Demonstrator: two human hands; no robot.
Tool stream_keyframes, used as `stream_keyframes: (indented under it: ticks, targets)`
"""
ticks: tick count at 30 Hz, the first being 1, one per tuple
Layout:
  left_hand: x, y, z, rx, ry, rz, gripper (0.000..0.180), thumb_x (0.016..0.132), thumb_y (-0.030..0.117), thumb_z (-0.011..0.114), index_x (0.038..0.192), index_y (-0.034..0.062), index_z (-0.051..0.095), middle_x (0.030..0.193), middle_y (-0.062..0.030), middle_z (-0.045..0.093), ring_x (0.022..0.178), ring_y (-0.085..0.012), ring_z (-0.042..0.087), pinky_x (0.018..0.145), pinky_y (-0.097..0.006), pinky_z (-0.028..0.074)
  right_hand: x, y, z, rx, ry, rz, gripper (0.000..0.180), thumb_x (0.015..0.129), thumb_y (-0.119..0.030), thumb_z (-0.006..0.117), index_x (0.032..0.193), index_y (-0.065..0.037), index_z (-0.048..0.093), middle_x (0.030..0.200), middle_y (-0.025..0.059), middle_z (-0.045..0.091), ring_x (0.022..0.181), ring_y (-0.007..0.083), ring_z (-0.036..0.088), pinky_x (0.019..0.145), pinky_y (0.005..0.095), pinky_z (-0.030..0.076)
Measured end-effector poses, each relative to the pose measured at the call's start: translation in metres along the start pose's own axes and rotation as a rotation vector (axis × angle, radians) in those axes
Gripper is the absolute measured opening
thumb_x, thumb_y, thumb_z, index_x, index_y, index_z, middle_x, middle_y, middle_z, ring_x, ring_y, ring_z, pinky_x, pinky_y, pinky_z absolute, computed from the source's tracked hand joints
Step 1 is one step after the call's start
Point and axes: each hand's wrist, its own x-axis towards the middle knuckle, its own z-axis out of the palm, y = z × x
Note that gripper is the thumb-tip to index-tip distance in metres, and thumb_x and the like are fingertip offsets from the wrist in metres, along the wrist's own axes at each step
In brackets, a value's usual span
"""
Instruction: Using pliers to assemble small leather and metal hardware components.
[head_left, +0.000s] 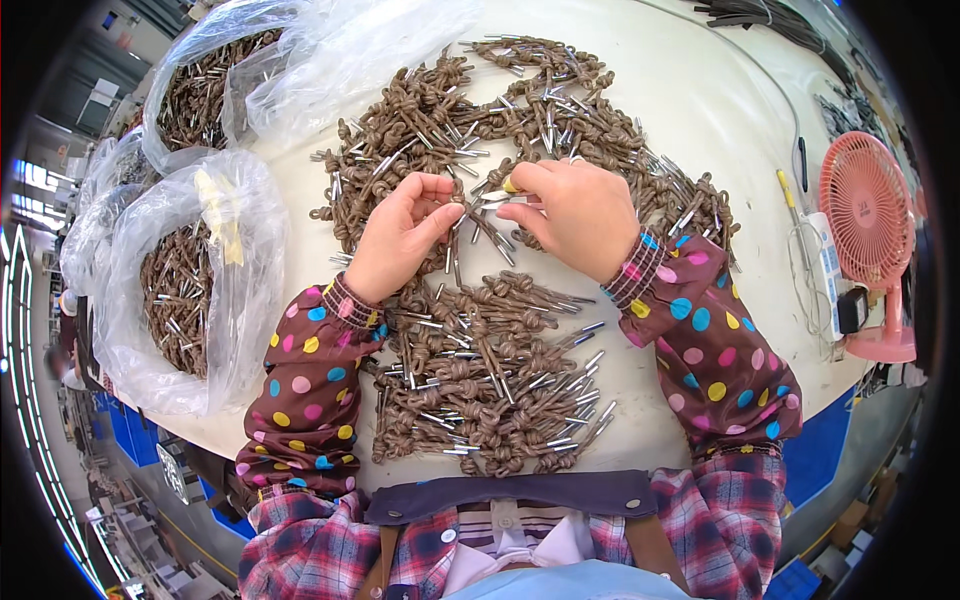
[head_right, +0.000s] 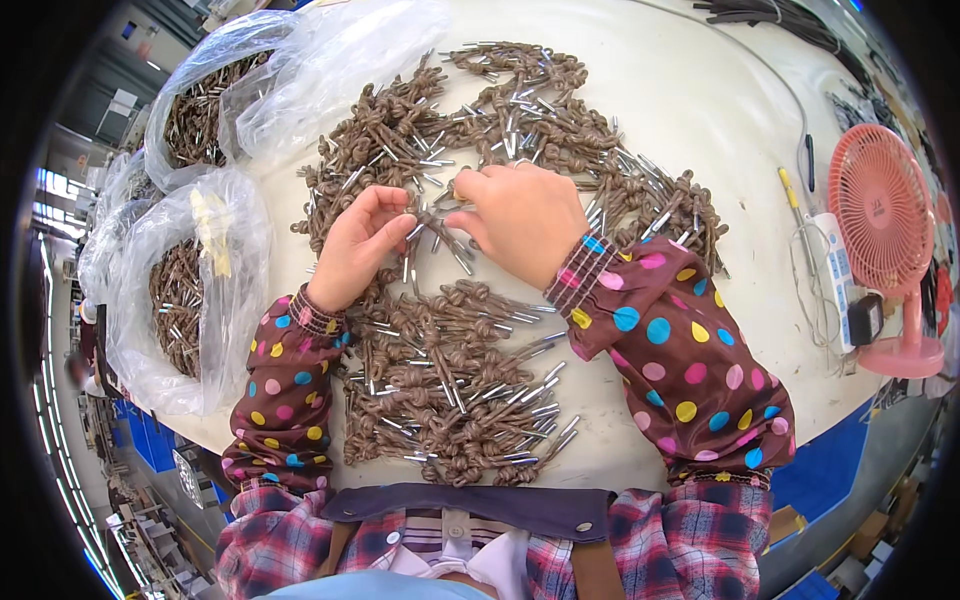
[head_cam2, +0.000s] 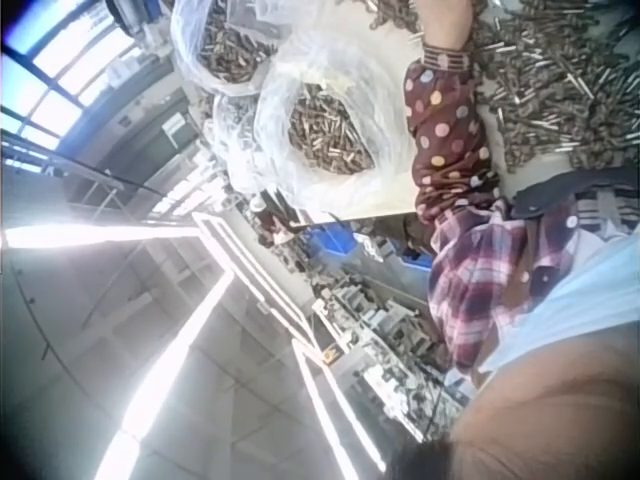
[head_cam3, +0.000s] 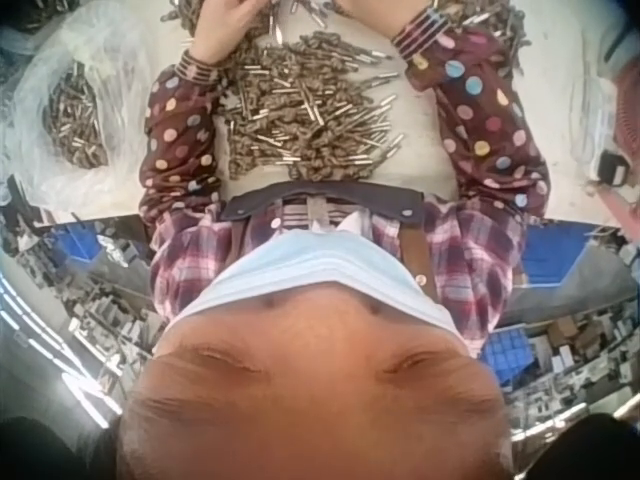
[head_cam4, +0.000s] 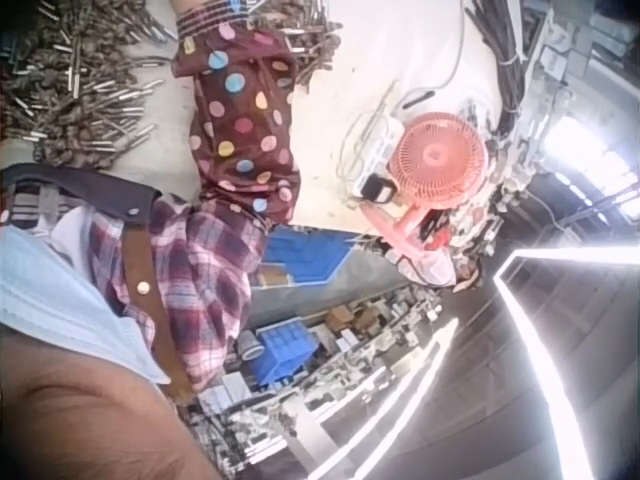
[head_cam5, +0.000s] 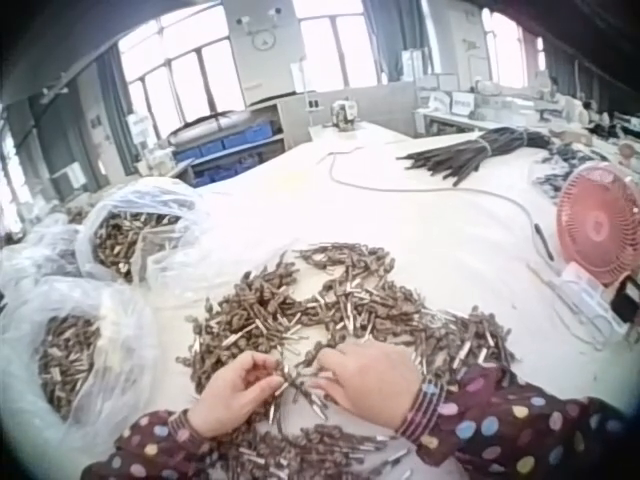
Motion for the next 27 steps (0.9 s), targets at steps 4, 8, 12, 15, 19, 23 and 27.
stream_keyframes:
  ticks: [4,8,12,15,19,23,27]
  targets:
    - [0.004,0.000,-0.001,0.014,0.002,0.023,0.027,0.094,0.016,0.063,0.115,0.0010,0.054,0.093,-0.0012,0.062,0.074,-0.0048,0.055,0.066,-0.021,0.046,0.005,-0.002,0.002,0.129,-0.053,0.077,0.027,0.083,-0.037,0.069,0.084,-0.011,0.062,0.072,0.0062,0.065,0.070,0.0272,0.064,0.059,0.0392,0.048]
    - [0.004,-0.002,-0.002,0.043,-0.002,0.015,0.026,0.095,0.017,0.061,0.114,0.0014,0.055,0.091,0.0001,0.062,0.071,-0.0044,0.054,0.064,-0.020,0.045,0.008,-0.005,0.002,0.188,-0.138,0.143,0.029,0.083,-0.037,0.067,0.082,-0.009,0.064,0.072,0.0092,0.066,0.071,0.0300,0.065,0.063,0.0426,0.050]
    - [0.005,-0.001,0.000,0.047,-0.006,0.017,0.025,0.096,0.017,0.060,0.115,0.0015,0.054,0.089,0.0003,0.062,0.070,-0.0043,0.054,0.063,-0.020,0.045,0.007,-0.005,0.010,0.200,-0.151,0.160,0.028,0.083,-0.037,0.067,0.082,-0.009,0.064,0.073,0.0092,0.067,0.071,0.0299,0.066,0.063,0.0429,0.050]
    - [0.005,-0.001,0.002,0.010,-0.013,0.005,0.025,0.097,0.017,0.057,0.117,0.0016,0.053,0.090,0.0000,0.062,0.071,-0.0049,0.056,0.064,-0.021,0.046,0.005,-0.005,0.014,0.204,-0.122,0.141,0.028,0.083,-0.038,0.068,0.082,-0.010,0.063,0.071,0.0087,0.065,0.069,0.0298,0.064,0.059,0.0408,0.048]
    - [0.005,-0.002,-0.001,-0.164,-0.046,-0.032,0.026,0.100,0.018,0.050,0.122,0.0024,0.051,0.094,-0.0008,0.059,0.078,-0.0062,0.058,0.066,-0.022,0.049,0.006,-0.001,0.007,0.169,-0.130,0.155,0.027,0.084,-0.037,0.068,0.083,-0.010,0.064,0.072,0.0082,0.066,0.071,0.0294,0.065,0.061,0.0412,0.049]
    - [0.005,0.000,0.000,-0.203,-0.019,-0.014,0.028,0.101,0.020,0.048,0.124,0.0034,0.051,0.096,-0.0003,0.058,0.084,-0.0063,0.057,0.067,-0.023,0.049,0.006,0.006,0.003,0.224,-0.036,0.167,0.029,0.083,-0.038,0.069,0.085,-0.010,0.064,0.070,0.0078,0.064,0.068,0.0281,0.065,0.058,0.0392,0.048]
    - [0.003,-0.001,-0.001,-0.136,0.021,-0.022,0.029,0.102,0.022,0.048,0.124,0.0048,0.052,0.093,0.0028,0.055,0.081,-0.0044,0.052,0.067,-0.021,0.048,0.005,-0.005,0.010,0.218,-0.036,0.098,0.030,0.082,-0.039,0.070,0.084,-0.009,0.063,0.071,0.0078,0.064,0.068,0.0284,0.064,0.057,0.0390,0.047]
